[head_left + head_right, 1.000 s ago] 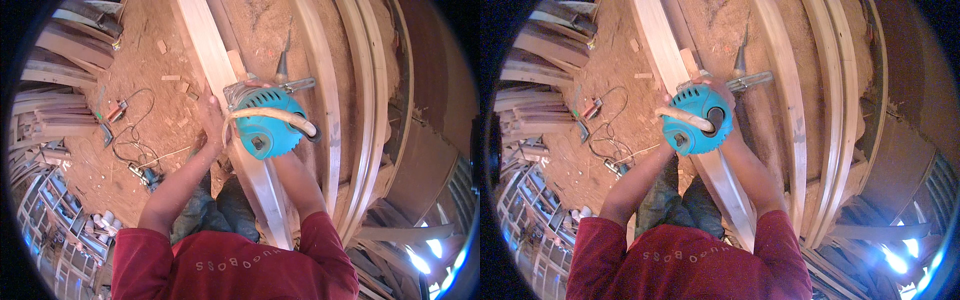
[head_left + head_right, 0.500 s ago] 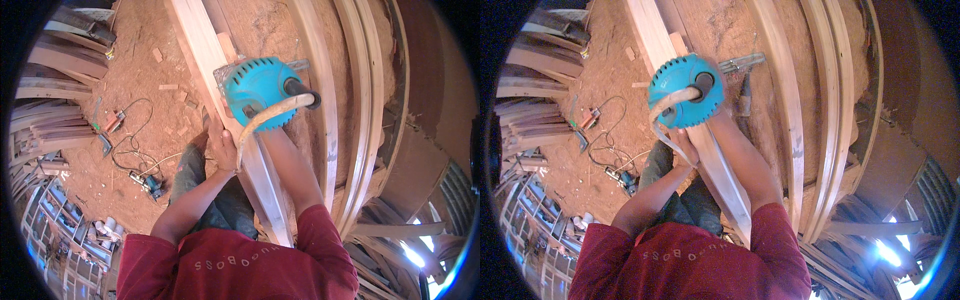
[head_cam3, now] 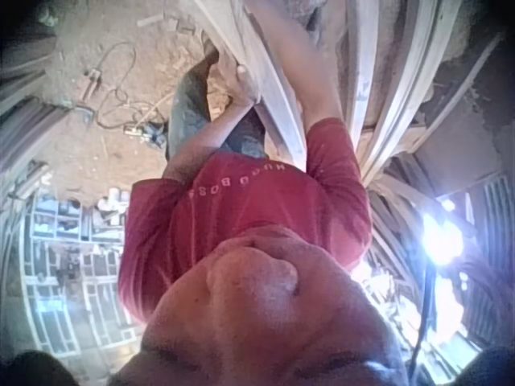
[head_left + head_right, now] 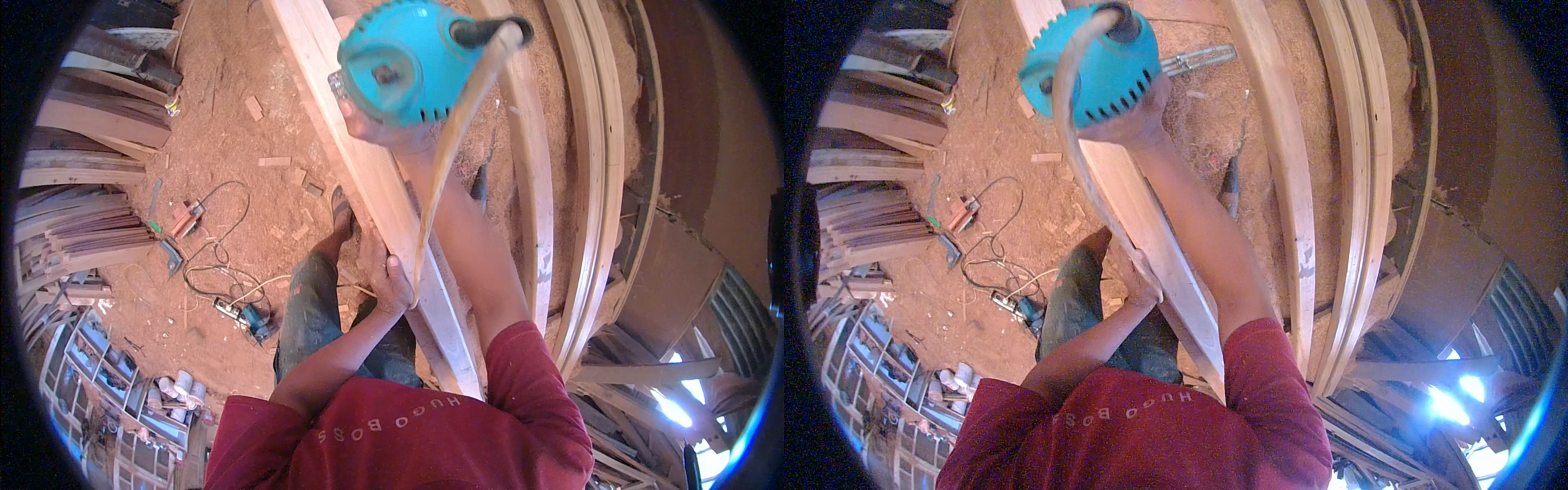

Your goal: The person uses a router to smooth the edges of a long wooden beam and then cuts the end of a beam using a circular saw.

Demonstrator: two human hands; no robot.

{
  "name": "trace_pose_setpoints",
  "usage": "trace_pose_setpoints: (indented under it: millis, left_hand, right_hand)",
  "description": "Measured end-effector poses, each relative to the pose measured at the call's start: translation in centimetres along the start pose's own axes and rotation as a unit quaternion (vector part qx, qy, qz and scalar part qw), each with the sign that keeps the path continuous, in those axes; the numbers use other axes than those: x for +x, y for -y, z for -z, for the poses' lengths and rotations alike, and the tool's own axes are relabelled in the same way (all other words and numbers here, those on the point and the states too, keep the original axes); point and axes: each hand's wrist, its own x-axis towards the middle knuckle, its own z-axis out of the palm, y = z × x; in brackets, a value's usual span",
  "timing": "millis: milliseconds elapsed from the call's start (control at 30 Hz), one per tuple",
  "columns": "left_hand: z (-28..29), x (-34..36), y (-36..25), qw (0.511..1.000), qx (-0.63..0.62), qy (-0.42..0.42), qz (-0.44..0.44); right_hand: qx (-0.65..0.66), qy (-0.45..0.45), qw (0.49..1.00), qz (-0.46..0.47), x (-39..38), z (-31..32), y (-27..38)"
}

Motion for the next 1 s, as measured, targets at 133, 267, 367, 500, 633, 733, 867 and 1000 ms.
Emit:
trace_pose_setpoints:
  millis: [133, 267, 367, 500, 633, 733, 867, 1000]
  left_hand:
    - [0.6, 0.3, 0.2, 0.998, -0.023, -0.01, -0.057]
    - [4.6, 9.2, -1.6, 0.994, 0.002, 0.109, -0.017]
    - [4.8, 20.0, -3.2, 0.996, -0.038, -0.048, -0.066]
    - [4.9, 37.0, -3.2, 0.967, -0.189, -0.009, -0.169]
    - [4.6, 44.8, -3.8, 0.796, -0.577, 0.16, -0.088]
    - [3.3, 45.5, -3.9, 0.822, -0.55, 0.116, -0.088]
    - [2.7, 45.1, -4.2, 0.909, -0.407, 0.016, -0.086]
    - [2.2, 44.4, -4.7, 0.956, -0.281, -0.042, -0.077]
  right_hand:
    - [-0.037, 0.13, 0.974, -0.183, -1.3, 0.0, -2.4]
    - [-0.069, 0.144, 0.958, -0.237, -5.1, 5.3, -0.5]
    - [-0.031, 0.117, 0.978, -0.172, -9.0, 8.8, 5.6]
    - [0.015, 0.116, 0.987, -0.115, -13.3, 14.1, 14.4]
    - [0.027, 0.155, 0.982, -0.106, -16.6, 18.6, 17.4]
    - [0.029, 0.147, 0.984, -0.095, -16.4, 18.3, 16.4]
    - [0.043, 0.156, 0.982, -0.094, -14.4, 16.7, 14.2]
    - [0.048, 0.159, 0.982, -0.088, -11.4, 13.7, 10.5]
